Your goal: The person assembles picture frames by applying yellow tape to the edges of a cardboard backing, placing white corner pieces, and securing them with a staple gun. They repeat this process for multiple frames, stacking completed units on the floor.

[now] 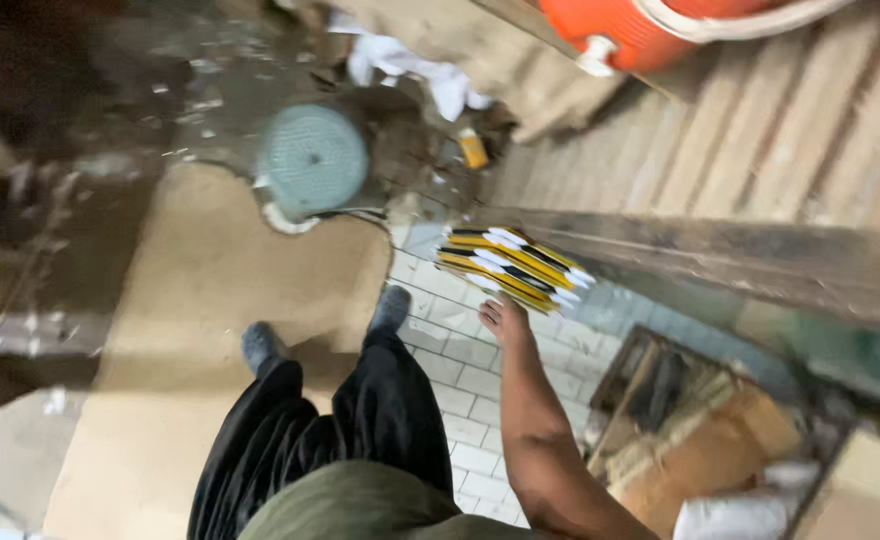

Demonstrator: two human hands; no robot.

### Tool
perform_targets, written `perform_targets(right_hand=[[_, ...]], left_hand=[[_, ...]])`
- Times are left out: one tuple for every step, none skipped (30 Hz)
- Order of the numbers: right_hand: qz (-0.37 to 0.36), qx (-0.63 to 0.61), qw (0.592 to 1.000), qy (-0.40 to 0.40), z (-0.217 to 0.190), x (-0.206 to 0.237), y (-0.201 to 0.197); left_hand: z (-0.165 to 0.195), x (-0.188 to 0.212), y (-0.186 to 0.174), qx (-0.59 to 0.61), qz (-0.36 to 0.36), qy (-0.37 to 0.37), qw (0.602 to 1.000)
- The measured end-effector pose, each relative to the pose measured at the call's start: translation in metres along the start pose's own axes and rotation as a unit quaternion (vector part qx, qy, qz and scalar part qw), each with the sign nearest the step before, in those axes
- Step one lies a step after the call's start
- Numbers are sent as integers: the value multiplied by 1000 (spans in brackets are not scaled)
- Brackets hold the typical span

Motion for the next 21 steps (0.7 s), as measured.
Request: perform_targets(right_hand=[[-30, 28, 999, -14, 10, 14, 10], [-41, 86, 995, -6, 23, 27, 21], [-90, 108, 990, -1, 38, 42, 35], [-74, 191, 978, -41, 51, 56, 45], [-79, 308, 945, -77, 67, 71, 57], [-50, 411, 906, -90, 84, 85, 70], [-105, 491, 857, -118, 107, 104, 87], [-72, 586, 795, -140, 127, 122, 101], [-74, 644, 745, -155, 151, 139, 121], [-80, 697, 692, -169, 177, 156, 142], [-90, 740, 641, -184, 203, 170, 162], [-105, 768, 602, -194, 229, 184, 186], [-115, 791, 565, -203, 256, 199, 207], [-126, 811, 529, -216, 284, 211, 235], [-138, 823, 502, -228, 311, 222, 266], [-151, 831, 478, -241, 332, 236, 284], [-162, 839, 454, -252, 350, 250, 298], [-171, 844, 433, -267, 368, 262, 318], [-184, 843, 418, -284, 386, 272, 340], [-201, 841, 401, -302, 403, 283, 361], [-216, 836, 389, -321, 418, 294, 380]], left_hand=[[-20, 16, -10, 0, 15, -5, 1000], [-30, 15, -17, -3, 28, -8, 1000], [-42, 15, -23, -6, 37, -14, 999], [-54, 11, -31, -11, 42, -20, 999], [-67, 9, -36, -10, 46, -28, 998], [-78, 4, -43, -7, 51, -27, 998], [-93, -2, -53, -6, 72, -9, 997], [-110, -11, -65, 11, 63, -20, 998], [-127, -17, -80, 57, 100, 3, 993], [-148, -24, -94, 72, 113, 3, 991], [-169, -33, -109, 99, 119, -1, 988], [-192, -42, -121, 125, 123, 0, 984], [-219, -50, -129, 141, 116, -23, 983], [-244, -62, -139, 152, 107, -38, 982], [-268, -76, -152, 161, 99, -48, 981], [-294, -88, -167, 191, 128, -64, 971], [-318, -98, -179, 220, 153, -78, 960], [-341, -107, -188, 246, 176, -91, 949], [-362, -115, -200, 269, 190, -96, 939], [-384, -124, -216, 290, 209, -99, 929], [-405, -133, -233, 309, 227, -102, 918]])
Point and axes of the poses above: each hand's wrist, its own x-axis away from the middle knuckle, its own y-axis out of the palm, z = x × y, the point moved 4 cm from there along -x, towards the middle knuckle, and after that the axes turned 1 degree about -y, right-handed, at the moved point
